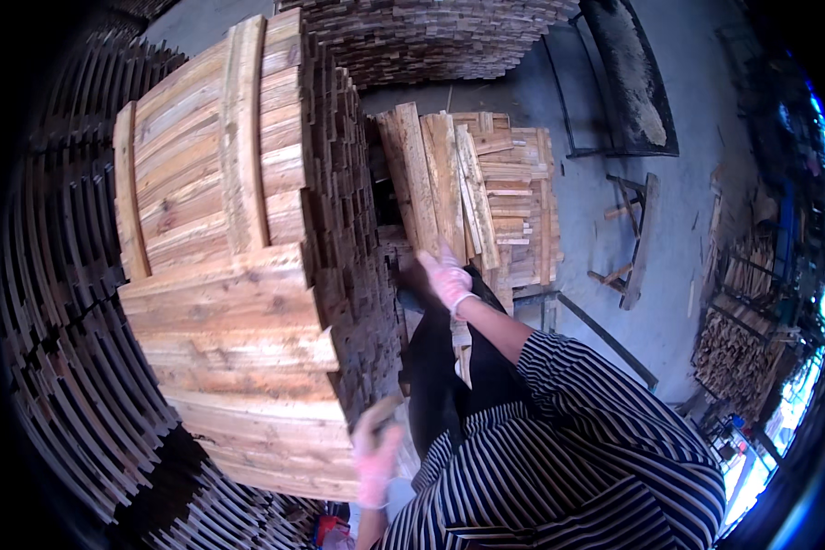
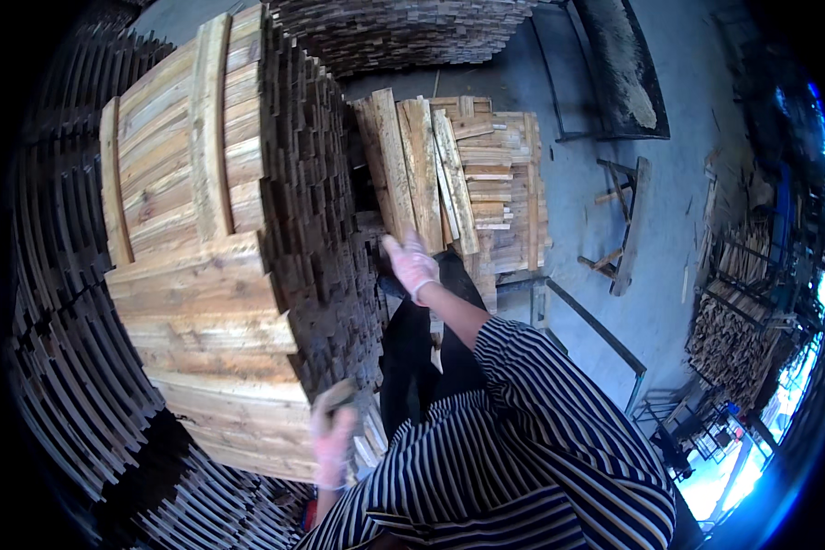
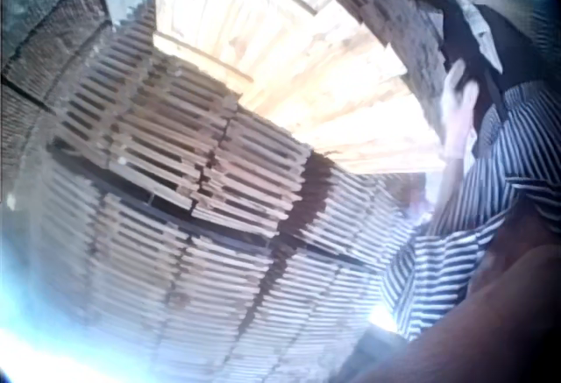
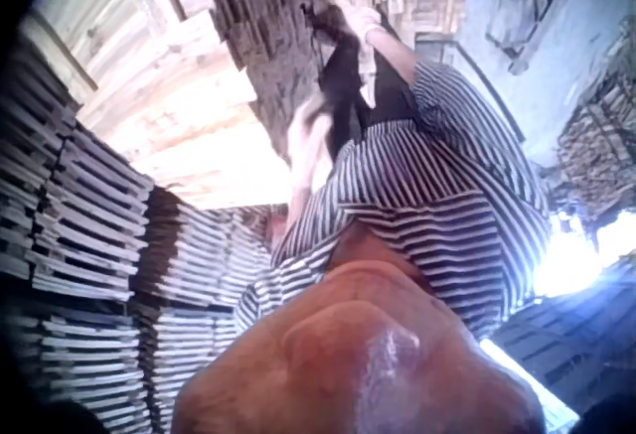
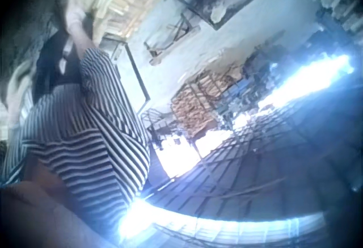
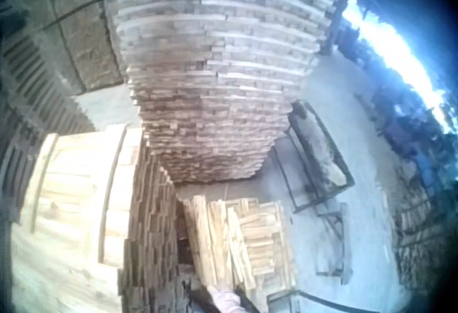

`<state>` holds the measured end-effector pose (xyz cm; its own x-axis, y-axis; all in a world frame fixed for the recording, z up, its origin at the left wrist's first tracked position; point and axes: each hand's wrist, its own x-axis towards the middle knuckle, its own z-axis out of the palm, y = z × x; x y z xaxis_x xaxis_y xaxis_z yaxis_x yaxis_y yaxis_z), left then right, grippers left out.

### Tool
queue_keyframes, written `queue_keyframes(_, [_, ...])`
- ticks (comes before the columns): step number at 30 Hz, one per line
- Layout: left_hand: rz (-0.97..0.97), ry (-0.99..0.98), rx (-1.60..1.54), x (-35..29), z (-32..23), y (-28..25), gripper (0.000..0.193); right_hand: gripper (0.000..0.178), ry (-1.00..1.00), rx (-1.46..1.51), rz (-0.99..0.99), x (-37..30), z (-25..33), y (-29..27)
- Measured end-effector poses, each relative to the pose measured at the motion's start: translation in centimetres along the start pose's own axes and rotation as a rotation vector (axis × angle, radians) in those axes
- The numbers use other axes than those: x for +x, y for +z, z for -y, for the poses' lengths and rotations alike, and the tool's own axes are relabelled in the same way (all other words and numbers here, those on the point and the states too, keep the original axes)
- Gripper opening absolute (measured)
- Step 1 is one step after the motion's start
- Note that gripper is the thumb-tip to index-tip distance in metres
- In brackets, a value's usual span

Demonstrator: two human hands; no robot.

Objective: The person repeatedly picks up bundles of wooden planks from a large pile and stacks them onto a growing vertical stack. The person wears pink gloves and handles the planks by hand, aligning them as they build the stack higher.

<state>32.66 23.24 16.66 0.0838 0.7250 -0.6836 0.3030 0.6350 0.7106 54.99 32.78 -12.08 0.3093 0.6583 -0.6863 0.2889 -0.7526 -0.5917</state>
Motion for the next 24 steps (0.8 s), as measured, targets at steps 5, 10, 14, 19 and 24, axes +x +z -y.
queue_keyframes(5, [0.165,-0.189,-0.111,20.1,14.0,12.0,0.086,0.079,0.187,-0.195,0.150,7.0,-9.9,-5.1])
queue_keyframes(10, [-0.139,-0.162,-0.135,42.8,20.7,15.6,0.089,0.079,0.222,-0.293,0.204,16.4,-11.9,-4.4])
queue_keyframes(14, [-0.205,-0.029,-0.101,54.1,21.8,17.1,0.083,0.094,0.144,-0.231,0.124,22.5,-13.9,-0.2])
queue_keyframes(19, [-0.176,-0.229,-0.384,56.8,28.5,18.2,0.067,0.114,0.193,0.096,0.010,22.9,-13.6,4.3])
queue_keyframes(24, [0.085,-0.301,-0.384,57.1,25.6,18.0,0.070,0.115,0.306,0.140,0.150,24.2,-15.8,3.9])
